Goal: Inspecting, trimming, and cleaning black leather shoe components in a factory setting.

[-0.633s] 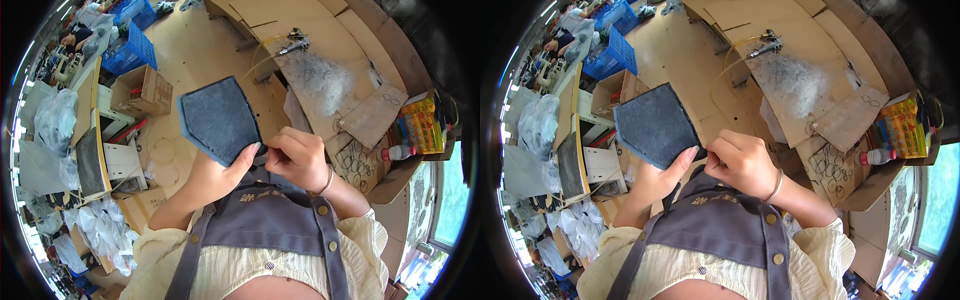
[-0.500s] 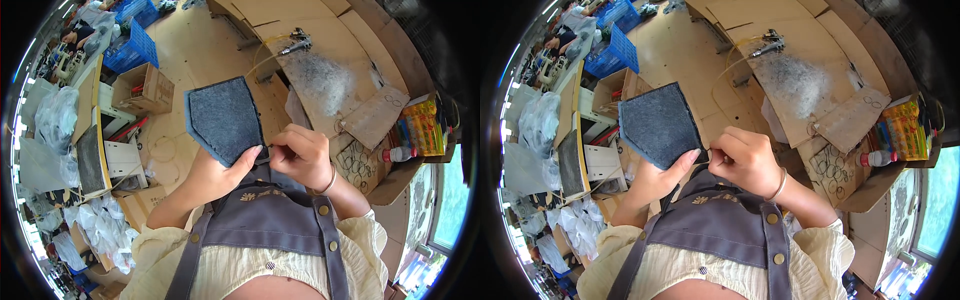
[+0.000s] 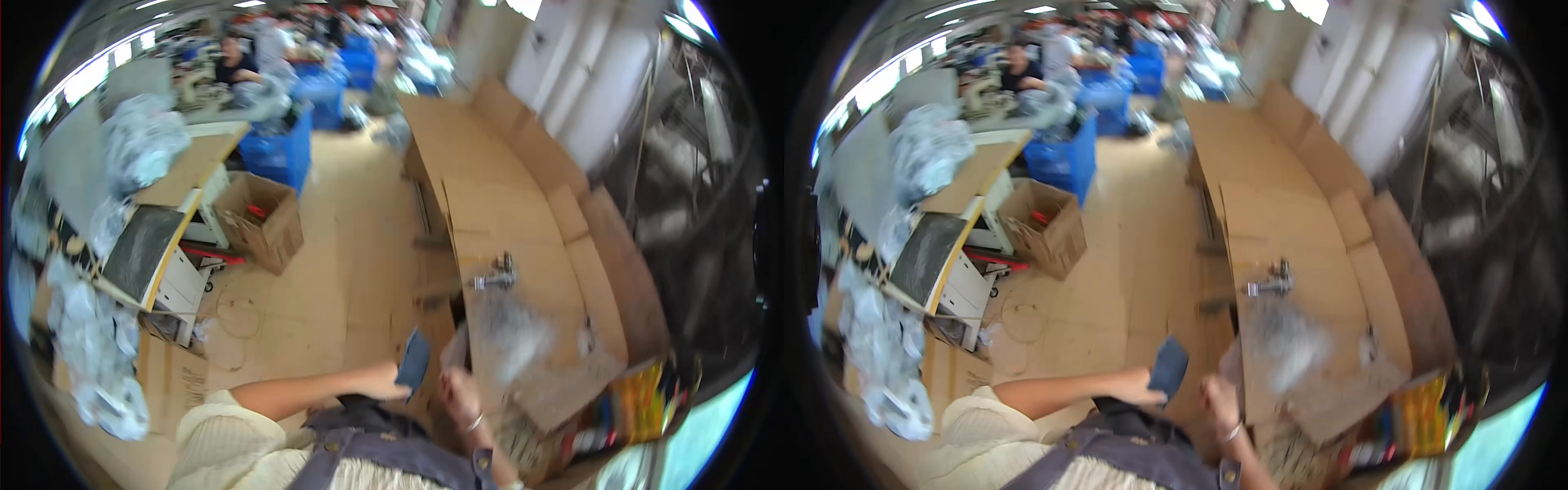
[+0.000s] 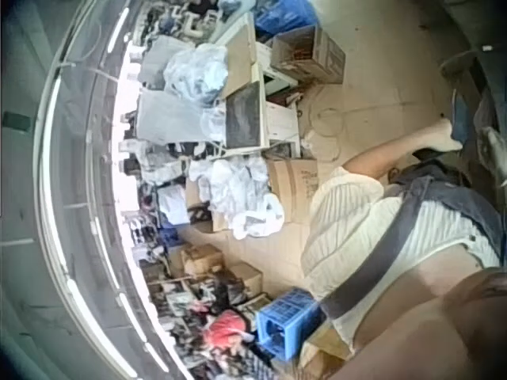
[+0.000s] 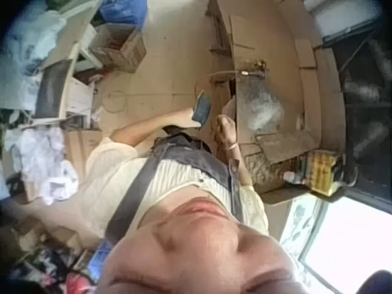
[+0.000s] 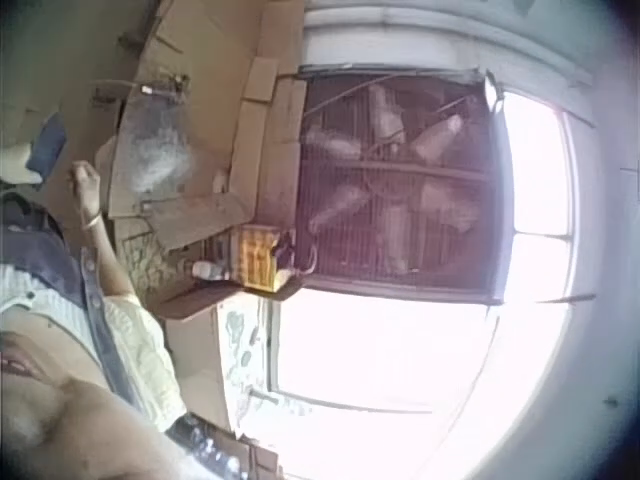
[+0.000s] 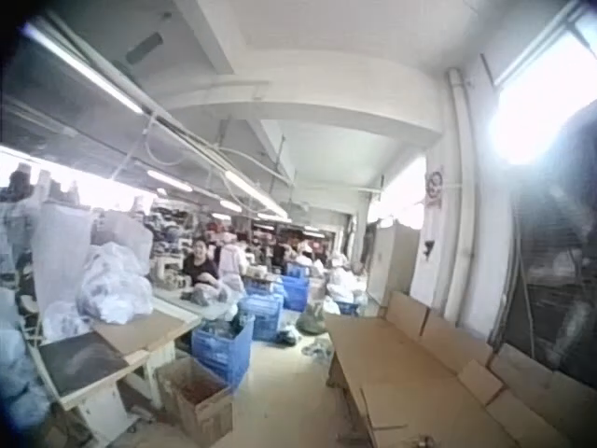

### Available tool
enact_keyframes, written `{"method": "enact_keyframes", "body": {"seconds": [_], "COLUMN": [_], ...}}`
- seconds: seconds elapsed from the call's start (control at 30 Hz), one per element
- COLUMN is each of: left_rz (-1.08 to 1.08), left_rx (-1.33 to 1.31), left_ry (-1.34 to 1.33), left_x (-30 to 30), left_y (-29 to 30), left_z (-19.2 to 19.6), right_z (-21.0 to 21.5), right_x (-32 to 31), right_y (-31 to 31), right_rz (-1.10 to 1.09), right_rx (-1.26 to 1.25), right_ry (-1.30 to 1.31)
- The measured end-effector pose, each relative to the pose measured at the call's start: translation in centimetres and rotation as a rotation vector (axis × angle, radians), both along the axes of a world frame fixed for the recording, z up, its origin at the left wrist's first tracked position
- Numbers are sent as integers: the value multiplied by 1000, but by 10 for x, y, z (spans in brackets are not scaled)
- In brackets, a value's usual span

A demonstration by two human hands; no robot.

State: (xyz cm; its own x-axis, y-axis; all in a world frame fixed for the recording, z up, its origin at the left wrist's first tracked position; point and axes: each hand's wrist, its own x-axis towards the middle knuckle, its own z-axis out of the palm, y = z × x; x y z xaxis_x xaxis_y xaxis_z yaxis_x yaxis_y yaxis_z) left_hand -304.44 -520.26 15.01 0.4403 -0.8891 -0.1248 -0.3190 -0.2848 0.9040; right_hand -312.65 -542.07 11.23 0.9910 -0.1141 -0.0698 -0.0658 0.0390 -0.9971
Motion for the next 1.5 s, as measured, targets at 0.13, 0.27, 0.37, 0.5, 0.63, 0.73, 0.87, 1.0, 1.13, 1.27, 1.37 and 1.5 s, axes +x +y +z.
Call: {"method": "enact_keyframes", "body": {"seconds": [0.13,0.27,0.37,0.5,0.63,0.73,0.87,1.0,1.13,1.27,1.37,1.5], "left_rz": [-33,48,26,82,304,469,418,240,286,287,351,209], "left_rx": [-17,-169,-247,-344,-329,-259,-234,-185,-247,-224,-7,-89], "left_ry": [389,479,643,651,657,569,482,509,576,528,459,542], "left_x": [9,-7,-5,-8,-15,-21,-25,-25,-27,-22,-20,-21], "left_y": [-9,21,38,56,68,67,87,117,131,154,179,200], "left_z": [-19,25,29,30,25,3,-3,20,8,14,33,24], "right_z": [14,75,86,97,94,111,112,104,95,108,112,89], "right_x": [-3,-11,-6,2,8,9,11,9,12,15,25,42], "right_y": [7,49,60,80,100,112,131,147,160,178,192,183], "right_rz": [-38,6,141,484,603,648,681,656,693,664,575,498], "right_rx": [509,299,308,54,-62,-401,-476,-637,-818,-920,-925,-1115], "right_ry": [196,12,-67,-135,-167,-327,-336,-405,-566,-539,-572,-632]}}
